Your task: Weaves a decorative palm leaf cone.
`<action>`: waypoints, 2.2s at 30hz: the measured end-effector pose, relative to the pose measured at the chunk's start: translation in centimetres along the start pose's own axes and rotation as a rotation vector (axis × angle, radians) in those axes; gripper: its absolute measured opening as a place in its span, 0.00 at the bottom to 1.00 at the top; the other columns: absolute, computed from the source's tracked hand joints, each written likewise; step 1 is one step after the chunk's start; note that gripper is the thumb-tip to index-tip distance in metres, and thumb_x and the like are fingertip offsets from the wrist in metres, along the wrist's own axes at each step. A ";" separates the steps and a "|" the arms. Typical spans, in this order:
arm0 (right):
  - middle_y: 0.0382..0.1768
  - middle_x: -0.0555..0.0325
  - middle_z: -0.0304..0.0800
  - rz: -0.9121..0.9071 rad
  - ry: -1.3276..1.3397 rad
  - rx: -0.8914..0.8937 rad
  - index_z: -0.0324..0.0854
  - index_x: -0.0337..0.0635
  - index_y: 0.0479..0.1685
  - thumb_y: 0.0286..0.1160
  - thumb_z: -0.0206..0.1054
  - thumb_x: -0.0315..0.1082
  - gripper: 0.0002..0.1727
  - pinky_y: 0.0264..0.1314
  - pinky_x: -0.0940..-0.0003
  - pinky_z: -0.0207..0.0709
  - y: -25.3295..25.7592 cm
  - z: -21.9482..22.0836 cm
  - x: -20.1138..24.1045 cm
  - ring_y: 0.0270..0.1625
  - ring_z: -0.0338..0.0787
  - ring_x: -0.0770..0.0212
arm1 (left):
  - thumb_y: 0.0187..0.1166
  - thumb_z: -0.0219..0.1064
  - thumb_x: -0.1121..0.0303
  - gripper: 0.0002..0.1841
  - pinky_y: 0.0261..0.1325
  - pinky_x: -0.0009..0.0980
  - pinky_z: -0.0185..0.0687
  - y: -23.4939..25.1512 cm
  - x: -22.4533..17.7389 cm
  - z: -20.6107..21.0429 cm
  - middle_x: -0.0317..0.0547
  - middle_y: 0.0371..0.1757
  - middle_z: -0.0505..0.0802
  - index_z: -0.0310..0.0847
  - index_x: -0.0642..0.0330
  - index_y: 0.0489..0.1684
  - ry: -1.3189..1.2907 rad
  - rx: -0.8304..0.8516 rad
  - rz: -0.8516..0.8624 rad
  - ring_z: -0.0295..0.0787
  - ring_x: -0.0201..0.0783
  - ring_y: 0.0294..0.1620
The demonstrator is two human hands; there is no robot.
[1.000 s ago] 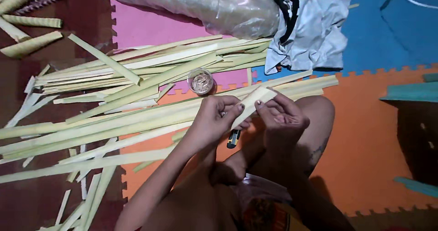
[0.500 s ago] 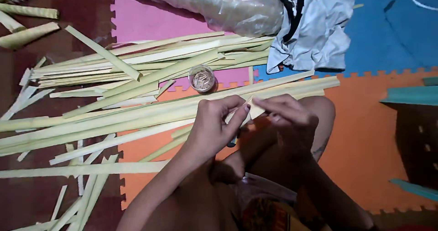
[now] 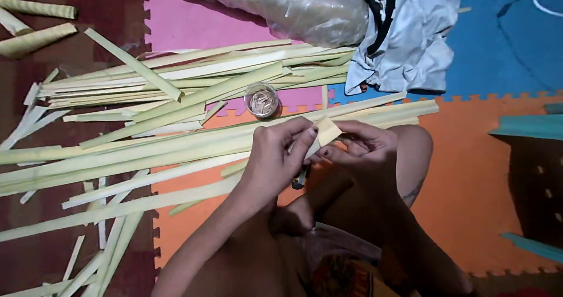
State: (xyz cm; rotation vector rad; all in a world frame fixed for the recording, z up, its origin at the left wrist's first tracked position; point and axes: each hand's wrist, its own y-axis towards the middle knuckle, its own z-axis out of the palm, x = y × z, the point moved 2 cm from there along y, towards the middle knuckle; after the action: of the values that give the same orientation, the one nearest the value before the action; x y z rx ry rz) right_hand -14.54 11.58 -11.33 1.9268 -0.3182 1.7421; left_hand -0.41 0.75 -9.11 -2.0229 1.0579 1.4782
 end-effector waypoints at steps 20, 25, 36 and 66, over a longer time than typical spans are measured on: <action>0.41 0.61 0.86 0.088 -0.112 0.089 0.88 0.33 0.52 0.74 0.65 0.20 0.12 0.41 0.84 0.83 0.5 -0.6 -0.8 0.37 0.85 0.75 | 0.86 0.64 0.72 0.06 0.24 0.26 0.78 0.7 -1.3 1.2 0.41 0.22 0.88 0.85 0.64 0.43 0.167 0.193 -0.222 0.80 0.30 0.17; 0.37 0.63 0.82 0.026 -0.150 0.029 0.85 0.35 0.41 0.73 0.63 0.18 0.07 0.41 0.86 0.81 0.4 -0.3 -0.9 0.36 0.83 0.77 | 0.82 0.68 0.70 0.03 0.24 0.21 0.79 0.4 1.4 1.8 0.37 0.27 0.89 0.82 0.59 0.42 0.023 0.138 -0.135 0.83 0.26 0.21; 0.43 0.67 0.86 -0.128 -0.024 0.060 0.81 0.43 0.41 0.77 0.72 0.35 0.07 0.52 0.81 0.85 -0.1 -0.4 -1.9 0.48 0.88 0.76 | 0.81 0.63 0.83 0.04 0.29 0.17 0.75 2.0 -3.9 0.8 0.40 0.23 0.87 0.78 0.70 0.36 -0.195 0.309 -0.509 0.80 0.24 0.21; 0.43 0.67 0.92 0.350 0.293 -0.060 0.85 0.46 0.56 0.84 0.61 0.28 0.10 0.52 0.75 0.88 -1.2 0.2 -1.9 0.43 0.91 0.73 | 0.78 0.68 0.83 0.02 0.33 0.20 0.81 2.2 -6.4 0.0 0.44 0.26 0.89 0.83 0.73 0.35 -0.081 0.115 -0.494 0.86 0.28 0.25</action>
State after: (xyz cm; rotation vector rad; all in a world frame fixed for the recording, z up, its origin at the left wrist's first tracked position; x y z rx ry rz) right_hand -14.05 12.15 -13.43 1.6135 -0.6199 2.1792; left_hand -3.04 1.51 -2.88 -1.9409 0.5396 1.1957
